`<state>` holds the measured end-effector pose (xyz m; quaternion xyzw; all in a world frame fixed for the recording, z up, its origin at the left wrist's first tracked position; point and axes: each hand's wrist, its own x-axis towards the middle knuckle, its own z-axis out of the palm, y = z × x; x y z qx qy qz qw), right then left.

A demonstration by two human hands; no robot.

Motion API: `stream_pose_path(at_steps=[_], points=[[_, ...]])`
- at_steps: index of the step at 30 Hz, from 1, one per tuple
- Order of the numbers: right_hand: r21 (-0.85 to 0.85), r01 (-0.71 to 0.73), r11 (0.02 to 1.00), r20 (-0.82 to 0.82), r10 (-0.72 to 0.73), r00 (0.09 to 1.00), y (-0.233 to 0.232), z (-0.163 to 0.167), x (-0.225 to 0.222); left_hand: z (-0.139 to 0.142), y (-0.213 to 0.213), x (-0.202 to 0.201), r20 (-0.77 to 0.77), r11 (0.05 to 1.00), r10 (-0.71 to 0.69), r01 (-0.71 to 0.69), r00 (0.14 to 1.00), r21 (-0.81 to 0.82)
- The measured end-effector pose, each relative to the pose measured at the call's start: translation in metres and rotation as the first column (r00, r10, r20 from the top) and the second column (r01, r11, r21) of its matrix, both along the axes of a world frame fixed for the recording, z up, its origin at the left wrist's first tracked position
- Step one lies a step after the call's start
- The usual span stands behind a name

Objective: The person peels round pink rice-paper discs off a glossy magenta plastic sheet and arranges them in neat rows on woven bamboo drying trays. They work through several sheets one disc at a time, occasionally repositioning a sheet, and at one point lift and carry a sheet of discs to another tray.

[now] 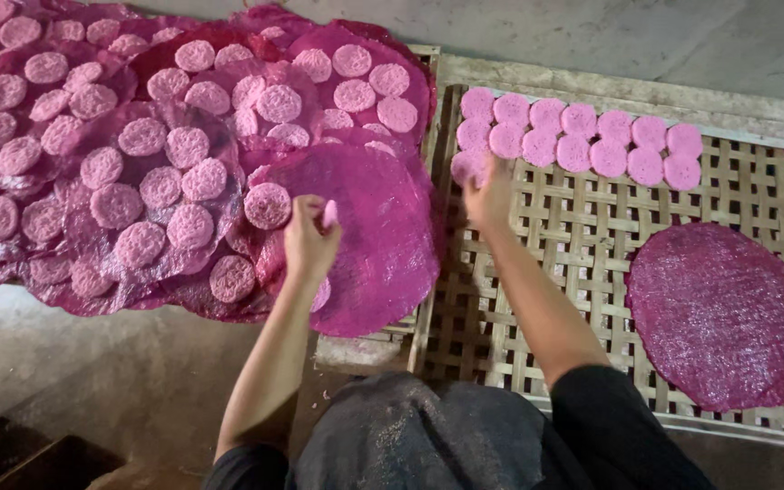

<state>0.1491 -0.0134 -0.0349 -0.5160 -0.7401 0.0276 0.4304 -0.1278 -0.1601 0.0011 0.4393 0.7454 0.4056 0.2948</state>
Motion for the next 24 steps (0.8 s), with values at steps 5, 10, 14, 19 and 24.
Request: stream_pose_path(at_steps=[5,10,14,19,24], points=[[-0.404,-0.91,0.09,-0.85,-0.404,0.338,-0.081,0.007,-0.031,0.02,-0.004,0.064,0.065,0.946,-0.32,0.315,0.945,0.077],[-0.611,-0.698,0.374,-0.764,-0.511,0.394,-0.051,-0.018,-0.005,0.008,-0.013,0.006,-0.207,0.997,-0.071,0.074,0.976,0.006],[-0.701,-0.397,0.592,-0.554,-0.101,0.827,-0.01,-0.037,0.018,-0.014,-0.008,-0.074,-0.657,0.963,0.07,-0.222,0.75,-0.15],[-0.446,-0.123,0.887,-0.016,0.129,0.992,-0.006,-0.041,0.017,-0.029,-0.001,-0.104,-0.575,0.919,0.09,-0.291,0.813,-0.267],[-0.358,-0.021,0.933,0.097,0.06,0.993,-0.016,-0.037,0.017,-0.019,0.012,-0.102,-0.471,0.934,0.156,-0.285,0.868,-0.217]])
